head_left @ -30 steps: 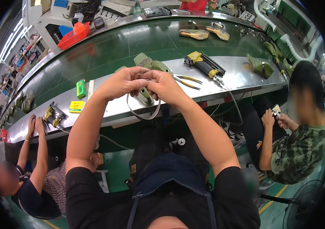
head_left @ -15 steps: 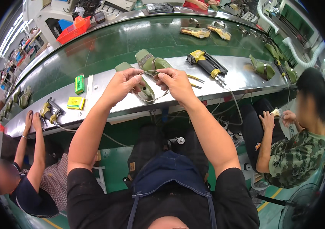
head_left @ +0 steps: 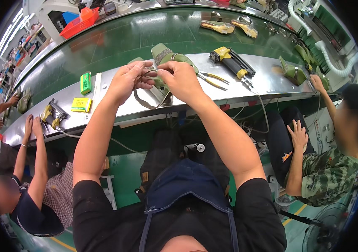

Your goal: The person assembles green slipper uppers onto white soles in a factory setting. They use a pneumatic staple gun to secure the upper to the sole and a metal tool to press the edges. The person handles the slipper components one at a time, placing finished units on a nearby table.

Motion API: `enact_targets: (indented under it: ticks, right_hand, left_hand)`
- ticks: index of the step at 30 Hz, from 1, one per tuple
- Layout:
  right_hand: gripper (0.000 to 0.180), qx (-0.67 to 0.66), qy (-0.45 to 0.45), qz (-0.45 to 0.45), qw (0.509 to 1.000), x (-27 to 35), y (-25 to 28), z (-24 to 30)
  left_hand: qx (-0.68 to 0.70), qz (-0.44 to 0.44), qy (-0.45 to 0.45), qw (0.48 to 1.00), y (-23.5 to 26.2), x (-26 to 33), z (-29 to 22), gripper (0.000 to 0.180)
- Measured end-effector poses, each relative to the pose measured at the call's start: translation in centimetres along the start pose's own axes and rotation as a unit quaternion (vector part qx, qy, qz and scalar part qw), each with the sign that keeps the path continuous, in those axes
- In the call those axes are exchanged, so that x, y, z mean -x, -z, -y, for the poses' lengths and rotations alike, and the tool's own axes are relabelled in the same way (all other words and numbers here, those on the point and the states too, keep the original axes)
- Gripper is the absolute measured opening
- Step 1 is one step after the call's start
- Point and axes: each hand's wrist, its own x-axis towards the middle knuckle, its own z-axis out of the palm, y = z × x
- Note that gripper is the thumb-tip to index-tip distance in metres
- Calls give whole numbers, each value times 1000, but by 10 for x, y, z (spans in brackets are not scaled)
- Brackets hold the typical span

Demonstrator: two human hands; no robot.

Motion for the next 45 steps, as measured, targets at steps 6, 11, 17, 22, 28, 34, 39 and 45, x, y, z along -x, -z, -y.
enact_targets:
  ticks: [6, 11, 17, 22, 28, 34, 39, 45]
  right_hand:
    - [30, 26, 19, -17, 999, 5, -7, 5]
    - [26, 12, 53, -44, 998, 10, -13, 14]
    - [24, 36, 90, -59, 994, 13, -17, 17]
    - [23, 56, 130, -69, 988, 16, -20, 18]
    - [26, 69, 107, -15, 992, 34, -7, 18]
    - [31, 11, 12, 11, 1000, 27, -2, -14]
    - [33, 74, 63, -63, 993, -1, -13, -42]
    - [22, 144, 210, -76, 964, 36, -26, -40]
  left_hand:
    - [57, 0, -3, 998, 11, 3, 5, 47]
    - [95, 8, -25, 995, 19, 5, 8, 48]
    - [117, 14, -37, 992, 22, 8, 11, 50]
    - [109, -7, -35, 993, 20, 13, 10, 51]
    - [115, -34, -26, 992, 34, 20, 19, 52]
    - [-53, -40, -62, 996, 10, 29, 18, 42]
    - [-347, -119, -125, 922, -21, 5, 14, 28]
    - [-404, -201, -136, 882, -9, -25, 48, 26]
